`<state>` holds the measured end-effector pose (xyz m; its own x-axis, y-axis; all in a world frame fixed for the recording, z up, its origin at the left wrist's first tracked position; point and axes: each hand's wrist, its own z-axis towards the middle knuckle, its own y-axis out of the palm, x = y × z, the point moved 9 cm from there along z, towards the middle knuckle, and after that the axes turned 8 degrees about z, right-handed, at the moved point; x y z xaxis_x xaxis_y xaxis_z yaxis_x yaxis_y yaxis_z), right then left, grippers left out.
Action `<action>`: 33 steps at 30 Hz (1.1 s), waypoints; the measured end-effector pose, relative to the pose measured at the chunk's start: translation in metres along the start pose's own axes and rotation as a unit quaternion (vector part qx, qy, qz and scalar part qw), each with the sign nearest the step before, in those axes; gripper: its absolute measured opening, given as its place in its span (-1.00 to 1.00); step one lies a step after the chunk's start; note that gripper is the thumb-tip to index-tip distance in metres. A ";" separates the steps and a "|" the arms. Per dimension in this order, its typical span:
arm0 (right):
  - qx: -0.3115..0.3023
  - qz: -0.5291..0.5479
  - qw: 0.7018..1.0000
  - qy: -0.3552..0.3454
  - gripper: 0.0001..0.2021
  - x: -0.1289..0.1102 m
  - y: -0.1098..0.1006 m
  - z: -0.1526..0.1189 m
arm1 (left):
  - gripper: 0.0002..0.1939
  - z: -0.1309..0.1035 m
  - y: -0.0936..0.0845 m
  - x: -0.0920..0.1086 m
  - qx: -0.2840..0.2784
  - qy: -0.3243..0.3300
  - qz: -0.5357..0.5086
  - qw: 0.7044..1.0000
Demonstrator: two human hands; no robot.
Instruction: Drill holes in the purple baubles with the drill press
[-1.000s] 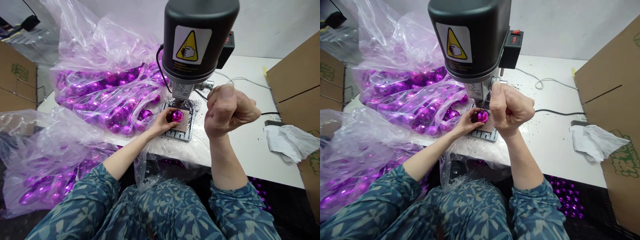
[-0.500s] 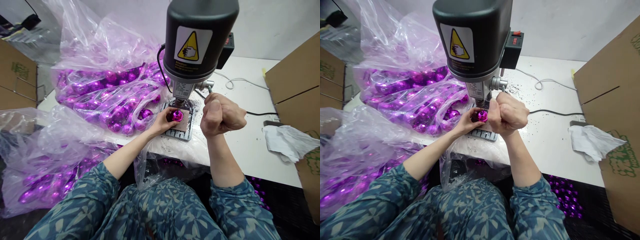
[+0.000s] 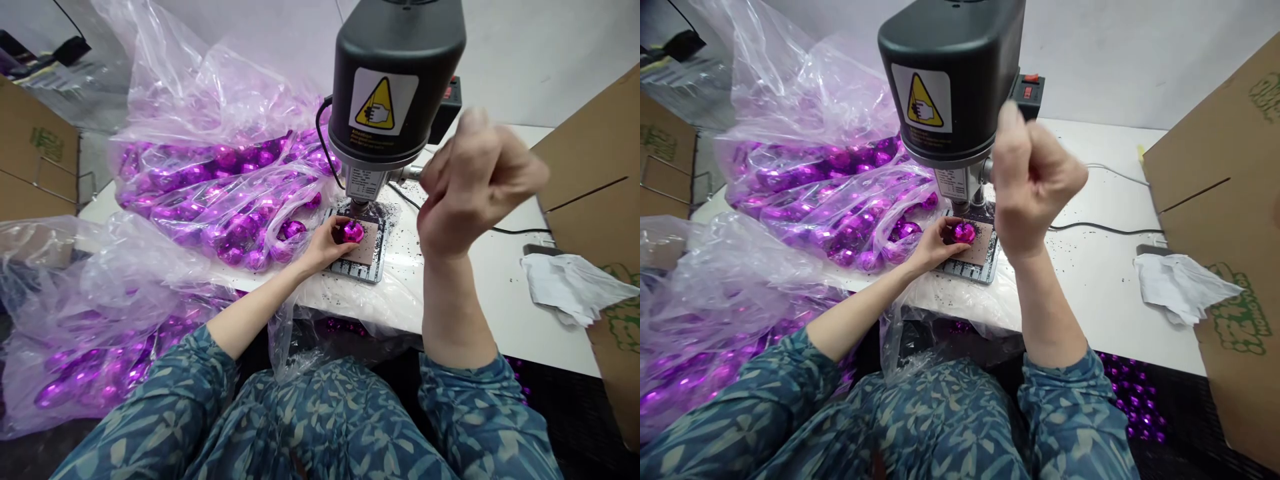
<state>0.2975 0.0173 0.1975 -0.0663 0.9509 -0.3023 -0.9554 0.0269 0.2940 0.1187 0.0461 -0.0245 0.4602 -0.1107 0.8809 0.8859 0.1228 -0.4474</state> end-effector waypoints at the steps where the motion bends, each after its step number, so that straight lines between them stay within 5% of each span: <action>1: -0.004 0.004 1.000 0.024 -0.39 0.002 0.004 0.008 | -0.41 -0.005 -0.005 0.003 0.013 -0.009 0.007 1.000; 4: -0.012 0.036 0.998 0.056 -0.42 0.006 0.011 0.021 | -0.46 -0.034 -0.014 0.026 -0.011 0.001 0.041 0.999; 6: -0.006 0.075 0.996 0.051 -0.45 0.005 0.012 0.022 | -0.50 -0.069 0.000 0.048 -0.139 0.048 0.064 0.987; 9: 0.005 0.124 0.991 0.045 -0.48 0.005 0.011 0.020 | -0.50 -0.142 0.035 0.062 -0.374 0.139 0.154 0.904; 11: 0.007 0.132 0.990 0.055 -0.49 0.007 0.010 0.018 | -0.53 -0.175 0.048 0.052 -0.430 0.183 0.266 0.843; 13: 0.004 0.130 0.989 0.066 -0.49 0.009 0.010 0.018 | -0.53 -0.184 0.052 0.038 -0.421 0.210 0.337 0.815; 16: 0.002 0.115 0.991 0.066 -0.47 0.011 0.010 0.017 | -0.62 -0.157 0.035 0.032 -0.346 0.222 0.282 0.867; 19: 0.002 0.102 0.993 0.062 -0.46 0.012 0.009 0.016 | -0.74 -0.094 -0.018 0.031 -0.154 0.180 0.281 0.930; 21: 0.006 0.109 0.992 0.063 -0.46 0.013 0.008 0.016 | -0.62 -0.056 -0.053 0.023 -0.047 0.108 0.409 0.905; 23: 0.005 0.119 0.991 0.069 -0.46 0.013 0.008 0.015 | -0.53 -0.030 -0.071 0.012 -0.047 0.042 0.530 0.846; 26: 0.008 0.140 0.988 0.068 -0.46 0.012 0.008 0.015 | -0.45 -0.011 -0.069 -0.002 -0.141 0.025 0.597 0.789; 30: 0.009 0.142 0.987 0.073 -0.43 0.013 0.008 0.014 | -0.51 0.000 -0.065 -0.010 -0.194 0.035 0.587 0.785; 33: 0.011 0.142 0.987 0.069 -0.44 0.013 0.007 0.013 | -0.60 0.006 -0.078 0.008 -0.109 0.034 0.551 0.827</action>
<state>0.2934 0.0339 0.2079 -0.3710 0.8701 -0.3244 -0.8861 -0.2271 0.4040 0.0532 0.0416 0.0182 0.9905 -0.1056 -0.0878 -0.0877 0.0062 -0.9961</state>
